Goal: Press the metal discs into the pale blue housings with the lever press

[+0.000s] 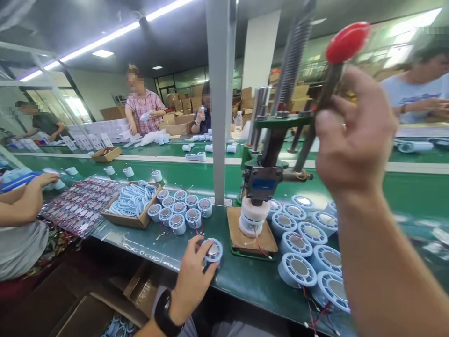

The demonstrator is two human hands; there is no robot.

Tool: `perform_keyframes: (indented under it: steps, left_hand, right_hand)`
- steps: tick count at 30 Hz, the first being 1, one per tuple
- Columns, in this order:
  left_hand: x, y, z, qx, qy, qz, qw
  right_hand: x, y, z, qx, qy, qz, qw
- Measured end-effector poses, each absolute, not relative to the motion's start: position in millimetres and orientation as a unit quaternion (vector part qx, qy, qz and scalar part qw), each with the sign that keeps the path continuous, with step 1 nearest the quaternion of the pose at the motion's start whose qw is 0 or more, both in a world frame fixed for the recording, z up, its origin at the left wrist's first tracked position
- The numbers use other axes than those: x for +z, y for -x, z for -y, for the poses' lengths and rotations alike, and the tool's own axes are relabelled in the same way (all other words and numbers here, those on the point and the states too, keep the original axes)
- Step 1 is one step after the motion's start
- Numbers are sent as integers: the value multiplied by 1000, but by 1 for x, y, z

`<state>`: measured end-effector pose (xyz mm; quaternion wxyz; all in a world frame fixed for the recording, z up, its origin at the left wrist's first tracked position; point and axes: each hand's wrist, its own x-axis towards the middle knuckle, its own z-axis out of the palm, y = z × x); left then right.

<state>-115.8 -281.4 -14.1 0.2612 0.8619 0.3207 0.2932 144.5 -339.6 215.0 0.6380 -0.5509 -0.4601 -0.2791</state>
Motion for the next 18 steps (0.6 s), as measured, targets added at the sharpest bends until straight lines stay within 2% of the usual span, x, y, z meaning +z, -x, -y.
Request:
perform_keyframes:
  steps: [4, 6, 9, 12, 18]
  left_hand:
    - [10, 107, 253, 279, -857, -284, 328]
    - [25, 119, 223, 324, -862, -281, 272]
    - [48, 154, 162, 345, -855, -375, 94]
    - [63, 193, 110, 255, -821, -511, -16]
    - [57, 222, 84, 201, -793, -575, -11]
  right_hand:
    - [106, -104, 339, -306, 565, 341, 686]
    - [52, -91, 337, -244, 629, 314, 668]
    - [2, -84, 330, -95, 732, 295, 606]
    - [-9, -87, 321, -27, 762, 260, 592]
    - [5, -78, 325, -119, 763, 248, 584]
